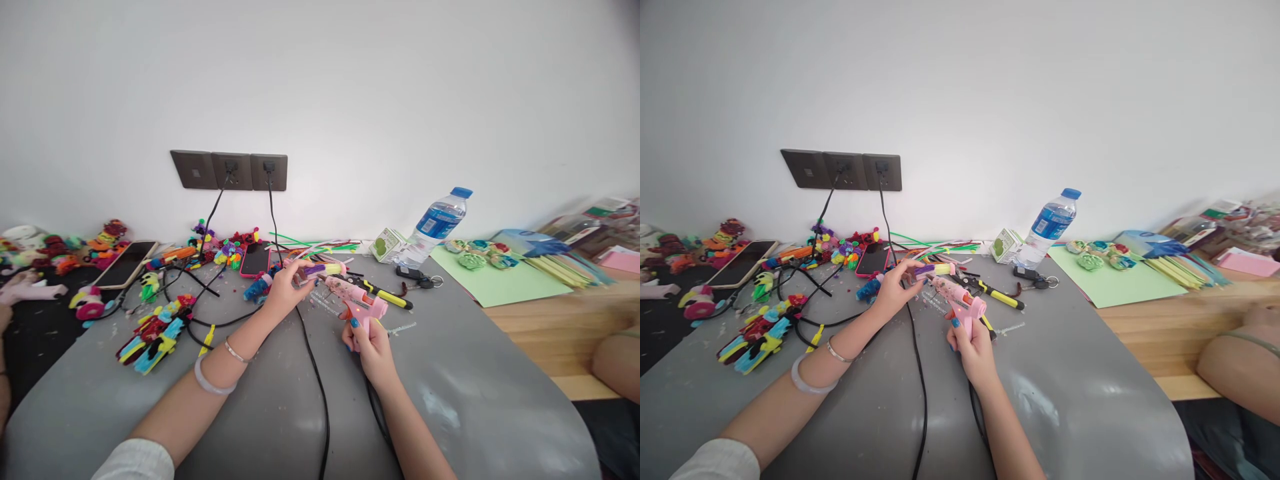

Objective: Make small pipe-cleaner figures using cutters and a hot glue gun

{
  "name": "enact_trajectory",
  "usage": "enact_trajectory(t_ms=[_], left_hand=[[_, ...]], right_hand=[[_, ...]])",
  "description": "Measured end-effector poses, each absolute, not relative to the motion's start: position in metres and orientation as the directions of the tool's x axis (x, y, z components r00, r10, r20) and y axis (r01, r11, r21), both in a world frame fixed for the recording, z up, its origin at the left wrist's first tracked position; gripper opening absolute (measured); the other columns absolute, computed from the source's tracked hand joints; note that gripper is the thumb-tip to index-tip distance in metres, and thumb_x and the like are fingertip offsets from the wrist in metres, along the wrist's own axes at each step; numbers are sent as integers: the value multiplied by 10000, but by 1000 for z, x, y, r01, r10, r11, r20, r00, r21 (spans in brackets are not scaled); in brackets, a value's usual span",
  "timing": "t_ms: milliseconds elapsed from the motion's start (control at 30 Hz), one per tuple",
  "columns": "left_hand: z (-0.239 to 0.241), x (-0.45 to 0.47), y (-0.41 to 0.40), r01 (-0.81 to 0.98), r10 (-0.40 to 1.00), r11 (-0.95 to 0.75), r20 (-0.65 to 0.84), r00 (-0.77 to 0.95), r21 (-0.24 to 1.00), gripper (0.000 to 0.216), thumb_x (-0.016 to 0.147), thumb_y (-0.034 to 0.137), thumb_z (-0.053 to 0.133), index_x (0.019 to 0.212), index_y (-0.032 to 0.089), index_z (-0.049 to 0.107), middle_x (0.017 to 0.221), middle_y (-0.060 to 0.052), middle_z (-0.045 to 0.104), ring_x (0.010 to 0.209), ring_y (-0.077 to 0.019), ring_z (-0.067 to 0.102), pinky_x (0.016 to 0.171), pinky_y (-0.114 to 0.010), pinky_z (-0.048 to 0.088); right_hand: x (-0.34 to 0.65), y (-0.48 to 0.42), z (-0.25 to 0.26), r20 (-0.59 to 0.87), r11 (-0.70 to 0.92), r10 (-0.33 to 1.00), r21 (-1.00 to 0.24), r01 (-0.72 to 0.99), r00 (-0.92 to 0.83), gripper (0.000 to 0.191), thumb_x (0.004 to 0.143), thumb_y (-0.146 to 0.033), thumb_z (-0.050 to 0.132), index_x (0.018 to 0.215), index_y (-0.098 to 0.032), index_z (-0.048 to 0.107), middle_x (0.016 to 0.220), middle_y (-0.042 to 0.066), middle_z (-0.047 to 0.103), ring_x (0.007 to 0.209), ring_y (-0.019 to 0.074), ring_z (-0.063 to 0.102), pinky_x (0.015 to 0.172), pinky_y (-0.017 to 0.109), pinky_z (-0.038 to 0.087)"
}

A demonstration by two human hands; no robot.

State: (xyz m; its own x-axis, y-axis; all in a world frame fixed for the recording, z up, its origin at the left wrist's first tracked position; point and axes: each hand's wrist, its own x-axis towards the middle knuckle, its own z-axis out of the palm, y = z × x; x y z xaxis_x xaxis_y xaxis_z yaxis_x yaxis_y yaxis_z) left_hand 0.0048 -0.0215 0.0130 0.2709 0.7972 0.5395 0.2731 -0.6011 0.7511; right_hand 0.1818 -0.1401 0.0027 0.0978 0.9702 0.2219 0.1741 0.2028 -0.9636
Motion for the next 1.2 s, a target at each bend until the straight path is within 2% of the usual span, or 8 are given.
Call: enact_trajectory(t_ms=[333, 567, 933, 1067, 1200], left_hand=[[14, 5, -23, 290, 795, -605, 543, 268, 742, 240, 805, 192, 633, 1044, 207, 614, 894, -10, 685, 683, -110, 571, 603, -210, 447], [16, 5, -23, 290, 799, -601, 545, 255, 745, 242, 798, 181, 635, 1039, 202, 618, 895, -12, 690, 691, -111, 577, 602, -206, 441], [16, 5, -23, 296, 800, -600, 548, 245, 743, 238, 789, 191, 634, 1026, 211, 620, 876, -5, 691, 647, -103, 558, 588, -208, 446], [16, 4, -22, 297, 798, -602, 550, 246, 741, 236, 788, 194, 633, 1023, 214, 619, 851, 0, 681, 648, -104, 555, 585, -204, 442], [15, 4, -22, 301, 799, -601, 547, 252, 740, 226, 788, 190, 629, 1012, 210, 615, 828, 4, 668, 644, -102, 545, 584, -202, 432]], right_hand=[[182, -140, 0, 232, 212, 969, -957, 197, 87, 437, 943, -593, 432, 805, -191, 536, 499, -47, 448, 458, 108, 361, 486, 261, 283], [183, -141, -2, 241, 215, 965, -951, 223, 100, 464, 950, -597, 420, 722, -201, 500, 500, -36, 452, 473, 111, 376, 505, 264, 303], [183, -141, -2, 228, 197, 966, -955, 220, 124, 491, 933, -637, 421, 698, -210, 477, 494, -35, 446, 467, 111, 359, 494, 266, 280], [181, -140, -1, 220, 184, 964, -957, 223, 150, 474, 921, -635, 441, 727, -206, 501, 486, -37, 453, 459, 114, 364, 489, 267, 287], [179, -141, 0, 204, 157, 962, -956, 246, 179, 425, 898, -587, 493, 845, -176, 587, 497, -43, 456, 462, 117, 382, 487, 259, 312]])
